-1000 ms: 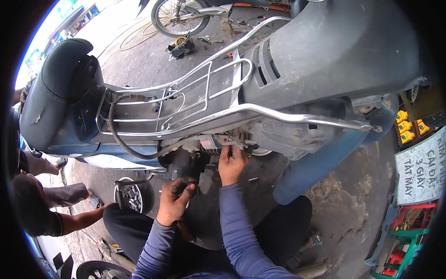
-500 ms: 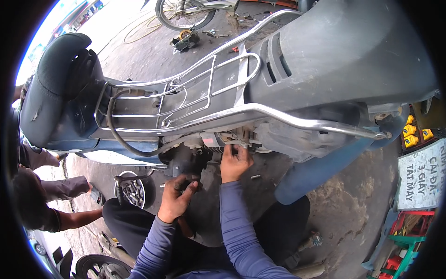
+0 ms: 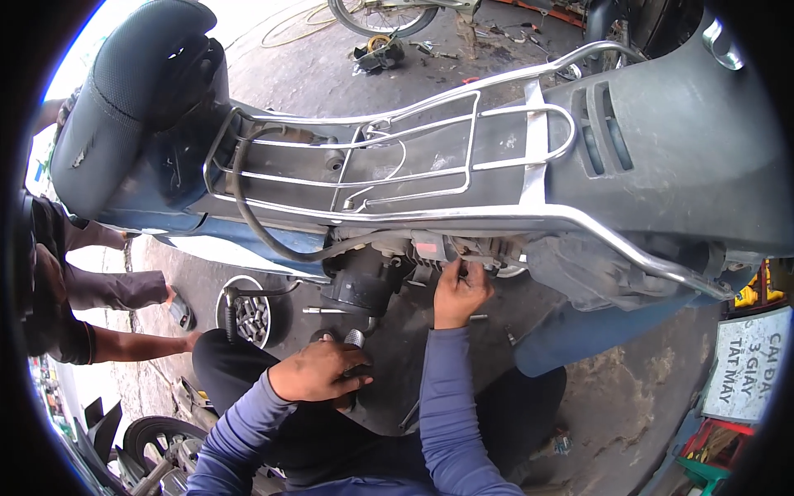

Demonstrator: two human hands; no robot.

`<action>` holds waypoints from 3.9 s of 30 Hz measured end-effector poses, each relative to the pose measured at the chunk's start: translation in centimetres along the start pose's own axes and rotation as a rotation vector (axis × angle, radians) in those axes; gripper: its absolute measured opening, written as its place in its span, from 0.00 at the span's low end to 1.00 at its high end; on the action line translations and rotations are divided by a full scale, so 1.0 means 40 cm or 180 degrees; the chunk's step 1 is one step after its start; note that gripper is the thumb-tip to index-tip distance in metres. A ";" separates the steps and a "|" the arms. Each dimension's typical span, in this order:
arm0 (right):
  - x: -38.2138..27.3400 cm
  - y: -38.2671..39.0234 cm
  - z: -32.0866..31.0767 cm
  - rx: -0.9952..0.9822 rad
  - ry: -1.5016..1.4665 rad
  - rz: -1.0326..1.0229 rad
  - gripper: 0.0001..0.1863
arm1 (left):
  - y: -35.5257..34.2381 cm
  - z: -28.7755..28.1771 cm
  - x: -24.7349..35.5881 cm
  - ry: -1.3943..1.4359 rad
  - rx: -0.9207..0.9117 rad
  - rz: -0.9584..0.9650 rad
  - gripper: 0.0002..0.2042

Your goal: Repairing or replacing components of a motorcycle engine using hand tools and an impact driver.

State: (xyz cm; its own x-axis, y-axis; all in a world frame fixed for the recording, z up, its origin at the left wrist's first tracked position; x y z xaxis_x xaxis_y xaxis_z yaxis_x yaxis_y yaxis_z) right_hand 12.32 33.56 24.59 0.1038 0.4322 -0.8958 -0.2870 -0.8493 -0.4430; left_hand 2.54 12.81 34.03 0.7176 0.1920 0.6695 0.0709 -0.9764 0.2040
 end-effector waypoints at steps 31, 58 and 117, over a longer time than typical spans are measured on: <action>0.008 -0.008 -0.008 -0.0089 -0.0523 0.0052 0.09 | -0.020 0.156 -0.068 -0.0747 -0.0333 -0.0172 0.18; -0.022 -0.009 -0.014 0.0160 0.0011 -0.0352 0.06 | -0.015 0.171 -0.082 -0.0752 -0.0375 -0.0206 0.16; -0.062 -0.025 -0.003 0.0227 -0.0292 -0.0333 0.04 | -0.028 0.171 -0.059 -0.0738 -0.0279 0.0149 0.14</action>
State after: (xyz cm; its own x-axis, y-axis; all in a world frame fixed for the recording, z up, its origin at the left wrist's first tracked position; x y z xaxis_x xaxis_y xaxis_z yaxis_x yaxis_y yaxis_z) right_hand 12.45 33.29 27.26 0.0502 0.5458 -0.8364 -0.3464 -0.7759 -0.5271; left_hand 5.52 12.78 27.35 0.8591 0.1089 0.5001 -0.0195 -0.9694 0.2446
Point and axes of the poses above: each hand's wrist, its own y-axis away from the middle knuckle, its own z-axis out of the palm, x = y × z, the point moved 5 cm from there along -y, towards the middle knuckle, and after that the axes turned 11 degrees about x, right-handed, at the moved point
